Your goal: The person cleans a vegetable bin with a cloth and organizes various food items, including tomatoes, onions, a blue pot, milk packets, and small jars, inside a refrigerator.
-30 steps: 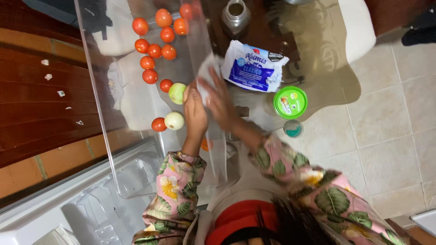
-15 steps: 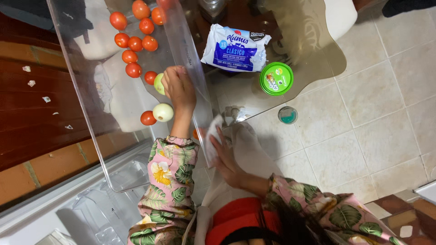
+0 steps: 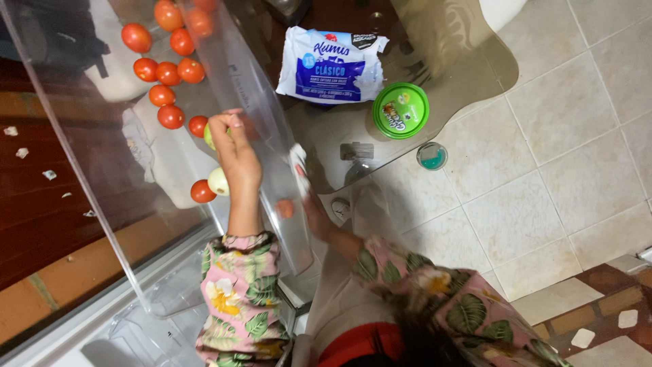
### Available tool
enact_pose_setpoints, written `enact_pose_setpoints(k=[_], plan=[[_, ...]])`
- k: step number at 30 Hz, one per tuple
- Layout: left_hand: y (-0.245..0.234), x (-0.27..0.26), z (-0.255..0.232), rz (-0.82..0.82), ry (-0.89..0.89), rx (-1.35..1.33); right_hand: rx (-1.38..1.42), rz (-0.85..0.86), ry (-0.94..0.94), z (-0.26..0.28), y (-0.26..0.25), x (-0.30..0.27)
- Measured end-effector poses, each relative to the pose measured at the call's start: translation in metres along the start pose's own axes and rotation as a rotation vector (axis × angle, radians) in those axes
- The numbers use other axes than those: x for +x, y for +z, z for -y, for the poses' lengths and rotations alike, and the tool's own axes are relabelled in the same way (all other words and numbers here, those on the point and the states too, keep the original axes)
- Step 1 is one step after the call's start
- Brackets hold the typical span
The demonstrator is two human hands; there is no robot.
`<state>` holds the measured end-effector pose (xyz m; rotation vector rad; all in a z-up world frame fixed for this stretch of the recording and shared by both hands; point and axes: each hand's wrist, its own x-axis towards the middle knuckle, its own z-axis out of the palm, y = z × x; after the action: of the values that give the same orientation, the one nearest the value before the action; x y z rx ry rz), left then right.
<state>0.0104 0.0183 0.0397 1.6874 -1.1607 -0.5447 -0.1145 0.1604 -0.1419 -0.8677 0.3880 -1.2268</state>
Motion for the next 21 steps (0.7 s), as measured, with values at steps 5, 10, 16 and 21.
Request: enact_pose_setpoints(k=[5, 10, 16, 21], plan=[[-0.006, 0.003, -0.009, 0.059, 0.038, 0.032, 0.042, -0.113, 0.119, -0.059, -0.074, 0.121], [-0.008, 0.005, -0.006, 0.078, 0.066, 0.043, 0.18, -0.061, 0.076, -0.068, -0.066, 0.209], [-0.007, 0.002, -0.024, 0.06, 0.054, 0.044, -0.081, -0.015, 0.066, 0.017, -0.008, 0.134], [-0.009, 0.001, -0.025, 0.037, 0.064, 0.057, -0.332, -0.051, 0.052, 0.06, 0.024, 0.037]])
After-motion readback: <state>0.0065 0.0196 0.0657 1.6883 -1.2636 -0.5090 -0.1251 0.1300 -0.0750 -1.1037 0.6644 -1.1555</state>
